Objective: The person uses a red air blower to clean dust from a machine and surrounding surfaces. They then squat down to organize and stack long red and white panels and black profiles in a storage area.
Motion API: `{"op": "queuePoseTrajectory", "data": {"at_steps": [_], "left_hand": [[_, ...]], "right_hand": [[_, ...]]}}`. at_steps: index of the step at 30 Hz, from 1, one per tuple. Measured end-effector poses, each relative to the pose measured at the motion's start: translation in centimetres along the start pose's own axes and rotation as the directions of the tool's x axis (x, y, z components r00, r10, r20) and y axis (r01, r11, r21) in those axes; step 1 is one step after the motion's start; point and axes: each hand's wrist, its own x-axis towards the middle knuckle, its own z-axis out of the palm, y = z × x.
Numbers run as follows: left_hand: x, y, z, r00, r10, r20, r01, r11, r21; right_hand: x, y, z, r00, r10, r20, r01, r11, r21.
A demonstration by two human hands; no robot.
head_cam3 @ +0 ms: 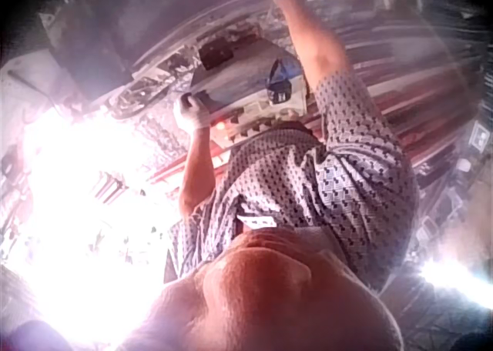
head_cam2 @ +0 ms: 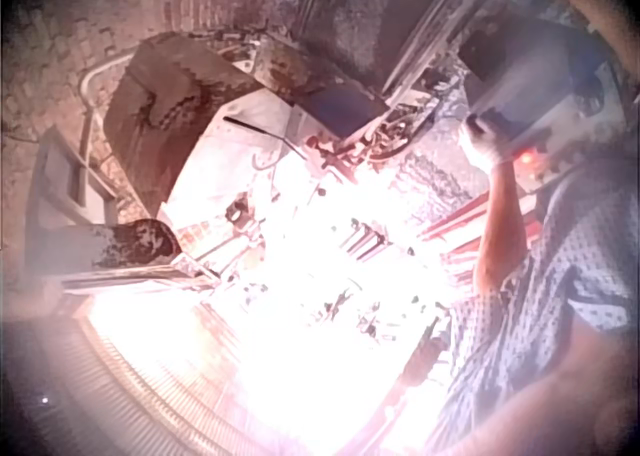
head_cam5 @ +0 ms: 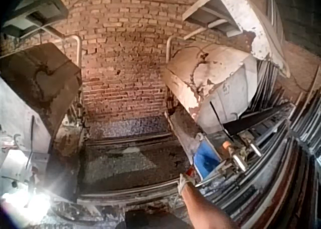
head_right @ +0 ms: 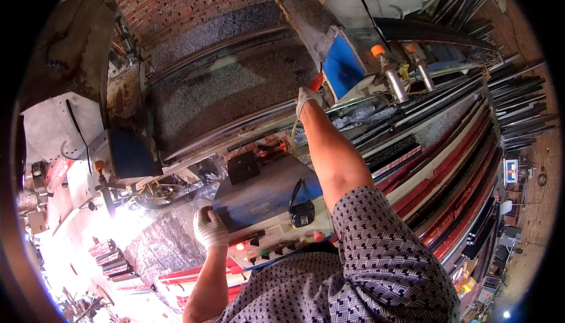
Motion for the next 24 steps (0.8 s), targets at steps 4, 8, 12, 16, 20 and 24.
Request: {"op": "queuePoseTrajectory", "data": {"at_steps": [4, 8, 12, 16, 20, 24], "left_hand": [[0.3, -0.4, -1.2, 1.000, -0.017, -0.022, 0.018, 0.998, 0.062], [0.2, -0.6, -1.0, 0.999, -0.013, -0.029, 0.015, 0.998, 0.056], [0.1, -0.3, -1.1, 1.000, -0.013, -0.015, 0.013, 0.999, 0.053], [0.1, 0.1, -1.3, 1.000, -0.002, -0.015, 0.002, 0.999, 0.041], [0.1, -0.5, -0.9, 1.000, 0.000, -0.027, 0.001, 1.000, 0.027], [0.1, -0.6, -0.8, 1.000, -0.018, -0.022, 0.019, 1.000, 0.012]], "right_hand": [[-4.6, 1.1, 1.6, 0.988, 0.088, 0.130, -0.093, 0.995, 0.039], [-6.3, 0.0, 1.7, 0.974, 0.084, 0.212, -0.103, 0.991, 0.084], [-6.5, -1.0, 1.7, 0.973, 0.169, 0.155, -0.182, 0.980, 0.076], [-6.6, -1.1, 2.1, 0.979, 0.150, 0.141, -0.161, 0.985, 0.068], [-6.7, -0.9, 2.5, 0.987, 0.098, 0.124, -0.104, 0.994, 0.042], [-6.7, -0.7, 2.4, 0.995, 0.048, 0.088, -0.049, 0.999, 0.019]]}}
